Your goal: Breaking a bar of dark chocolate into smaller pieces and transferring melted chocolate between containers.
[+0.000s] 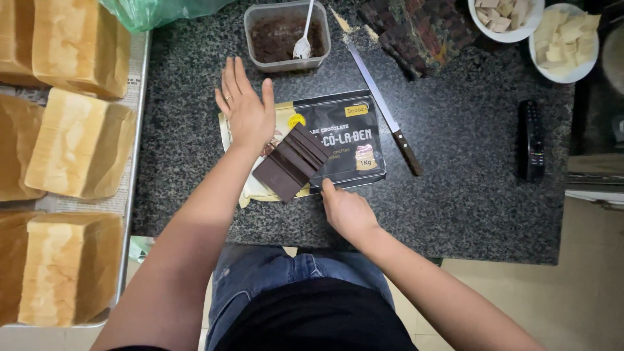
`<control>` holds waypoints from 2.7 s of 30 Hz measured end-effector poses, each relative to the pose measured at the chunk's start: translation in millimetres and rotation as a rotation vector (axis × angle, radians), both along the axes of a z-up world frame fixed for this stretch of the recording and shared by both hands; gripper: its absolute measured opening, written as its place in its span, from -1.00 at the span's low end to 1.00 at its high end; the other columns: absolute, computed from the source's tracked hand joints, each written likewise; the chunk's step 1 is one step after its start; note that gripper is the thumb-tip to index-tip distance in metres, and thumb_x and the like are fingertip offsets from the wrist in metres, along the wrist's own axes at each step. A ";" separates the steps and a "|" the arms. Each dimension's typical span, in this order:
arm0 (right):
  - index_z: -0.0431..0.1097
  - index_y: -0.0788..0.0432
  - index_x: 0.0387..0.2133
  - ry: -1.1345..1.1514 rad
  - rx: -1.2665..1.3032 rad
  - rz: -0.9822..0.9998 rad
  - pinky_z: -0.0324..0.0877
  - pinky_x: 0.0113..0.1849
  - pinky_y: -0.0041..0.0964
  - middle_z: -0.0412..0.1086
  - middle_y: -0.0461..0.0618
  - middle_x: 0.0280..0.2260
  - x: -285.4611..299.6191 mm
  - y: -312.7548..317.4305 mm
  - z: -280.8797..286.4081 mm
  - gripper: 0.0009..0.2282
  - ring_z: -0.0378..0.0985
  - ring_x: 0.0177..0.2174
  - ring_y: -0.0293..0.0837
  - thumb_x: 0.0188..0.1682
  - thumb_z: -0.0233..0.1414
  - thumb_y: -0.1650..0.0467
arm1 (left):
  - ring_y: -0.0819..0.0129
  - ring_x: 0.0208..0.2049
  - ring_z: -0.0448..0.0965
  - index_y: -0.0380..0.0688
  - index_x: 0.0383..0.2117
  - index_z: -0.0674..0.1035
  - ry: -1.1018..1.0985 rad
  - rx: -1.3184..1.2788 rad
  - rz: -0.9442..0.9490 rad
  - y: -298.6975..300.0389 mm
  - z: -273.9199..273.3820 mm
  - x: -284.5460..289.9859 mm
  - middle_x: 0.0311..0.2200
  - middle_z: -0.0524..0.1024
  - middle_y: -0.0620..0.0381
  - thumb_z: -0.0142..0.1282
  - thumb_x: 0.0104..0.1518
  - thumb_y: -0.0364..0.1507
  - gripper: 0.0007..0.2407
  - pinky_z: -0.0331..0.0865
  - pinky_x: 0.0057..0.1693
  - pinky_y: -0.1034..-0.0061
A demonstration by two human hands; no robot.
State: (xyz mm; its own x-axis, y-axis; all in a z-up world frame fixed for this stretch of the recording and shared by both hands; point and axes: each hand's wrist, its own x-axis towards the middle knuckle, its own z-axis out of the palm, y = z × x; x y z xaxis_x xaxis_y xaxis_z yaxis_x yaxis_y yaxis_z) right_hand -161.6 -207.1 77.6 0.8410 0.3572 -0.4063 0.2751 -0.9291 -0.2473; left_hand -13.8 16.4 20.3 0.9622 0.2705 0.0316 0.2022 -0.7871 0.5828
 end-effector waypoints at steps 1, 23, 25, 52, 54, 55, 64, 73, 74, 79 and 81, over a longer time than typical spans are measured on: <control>0.16 0.20 -0.19 -0.003 -0.003 0.000 0.46 -0.45 0.20 0.52 0.21 -0.50 -0.3 -0.9 -2.5 -0.84 0.58 -0.53 0.31 0.12 -0.14 0.34 | -0.08 0.47 -0.15 -0.35 0.39 -0.02 -0.003 -0.003 0.000 -0.6 1.6 0.0 0.44 -0.10 -0.19 -0.29 0.42 -0.15 -0.43 -0.37 0.44 -0.07; 0.13 0.17 -0.06 0.050 -0.019 0.006 0.48 -0.35 0.25 0.51 0.23 -0.39 -12.2 -8.4 -32.0 -0.77 0.59 -0.45 0.37 0.16 -0.22 0.29 | -0.10 0.46 -0.12 -0.28 0.40 0.02 -0.032 0.112 0.046 -6.2 -14.9 -3.8 0.44 -0.11 -0.20 -0.17 0.40 -0.12 -0.40 -0.34 0.44 -0.12; 0.14 0.17 -0.16 -0.065 0.025 -0.019 0.43 -0.44 0.23 0.52 0.20 -0.48 -9.0 -5.4 -26.4 -0.82 0.56 -0.54 0.33 0.13 -0.13 0.31 | -0.15 0.47 -0.18 -0.39 0.40 -0.02 -0.030 0.100 0.004 -3.2 -10.0 0.9 0.44 -0.16 -0.27 -0.27 0.42 -0.14 -0.40 -0.40 0.44 -0.12; 0.16 0.20 -0.19 0.013 0.158 -0.092 0.41 -0.42 0.24 0.51 0.24 -0.43 -24.9 24.9 23.7 -0.86 0.54 -0.49 0.38 0.12 -0.12 0.36 | -0.19 0.43 -0.12 -0.45 0.34 0.15 -0.030 0.101 -0.096 20.9 22.6 -12.2 0.40 -0.17 -0.31 -0.39 0.42 -0.12 -0.42 -0.45 0.41 -0.12; 0.17 0.19 -0.19 -0.016 0.164 -0.077 0.40 -0.44 0.24 0.50 0.24 -0.42 -26.1 24.3 17.6 -0.86 0.54 -0.49 0.37 0.11 -0.10 0.36 | -0.17 0.43 -0.14 -0.48 0.33 0.16 -0.032 0.098 -0.099 21.6 21.5 -13.5 0.39 -0.16 -0.32 -0.37 0.42 -0.13 -0.42 -0.45 0.41 -0.12; 0.17 0.19 -0.19 -0.016 0.164 -0.078 0.40 -0.44 0.24 0.50 0.24 -0.42 -25.8 25.3 18.5 -0.86 0.54 -0.49 0.37 0.11 -0.10 0.36 | -0.17 0.43 -0.14 -0.48 0.33 0.16 -0.031 0.098 -0.100 22.0 21.8 -13.6 0.39 -0.16 -0.32 -0.37 0.42 -0.13 -0.42 -0.45 0.41 -0.12; 0.16 0.27 -0.11 0.045 0.113 -0.069 0.39 -0.48 0.28 0.49 0.29 -0.54 -17.4 29.3 22.3 -0.79 0.55 -0.54 0.38 0.11 -0.13 0.36 | -0.12 0.42 -0.12 -0.38 0.33 0.18 -0.002 0.042 -0.032 24.1 5.6 -10.0 0.39 -0.11 -0.23 -0.30 0.40 -0.12 -0.45 -0.40 0.41 -0.16; 0.17 0.22 -0.11 0.082 0.025 -0.054 0.40 -0.47 0.26 0.51 0.25 -0.55 -13.7 35.9 27.2 -0.81 0.56 -0.55 0.36 0.10 -0.15 0.36 | -0.08 0.43 -0.18 -0.40 0.33 0.16 0.043 -0.010 -0.063 28.3 5.2 -9.8 0.40 -0.13 -0.22 -0.32 0.41 -0.14 -0.45 -0.46 0.41 -0.11; 0.16 0.21 -0.12 0.097 0.019 -0.058 0.40 -0.45 0.27 0.51 0.25 -0.53 -13.7 35.9 26.6 -0.82 0.56 -0.53 0.37 0.11 -0.14 0.35 | -0.09 0.43 -0.18 -0.40 0.33 0.15 0.047 -0.014 -0.062 28.2 5.9 -10.0 0.40 -0.13 -0.23 -0.31 0.41 -0.15 -0.46 -0.45 0.41 -0.12; 0.14 0.21 -0.16 0.070 0.033 -0.044 0.41 -0.46 0.25 0.50 0.25 -0.55 -16.8 33.4 25.5 -0.83 0.56 -0.55 0.37 0.11 -0.13 0.35 | -0.12 0.43 -0.16 -0.40 0.33 0.16 0.022 0.003 -0.061 29.1 0.4 -10.3 0.39 -0.13 -0.26 -0.32 0.41 -0.15 -0.46 -0.44 0.40 -0.13; 0.16 0.18 -0.17 0.013 0.074 -0.064 0.41 -0.48 0.22 0.48 0.24 -0.53 -20.3 31.2 24.4 -0.85 0.52 -0.58 0.36 0.12 -0.11 0.35 | -0.12 0.43 -0.09 -0.40 0.31 0.21 -0.016 -0.026 -0.055 29.0 5.0 -9.4 0.39 -0.09 -0.26 -0.34 0.41 -0.17 -0.48 -0.41 0.41 -0.13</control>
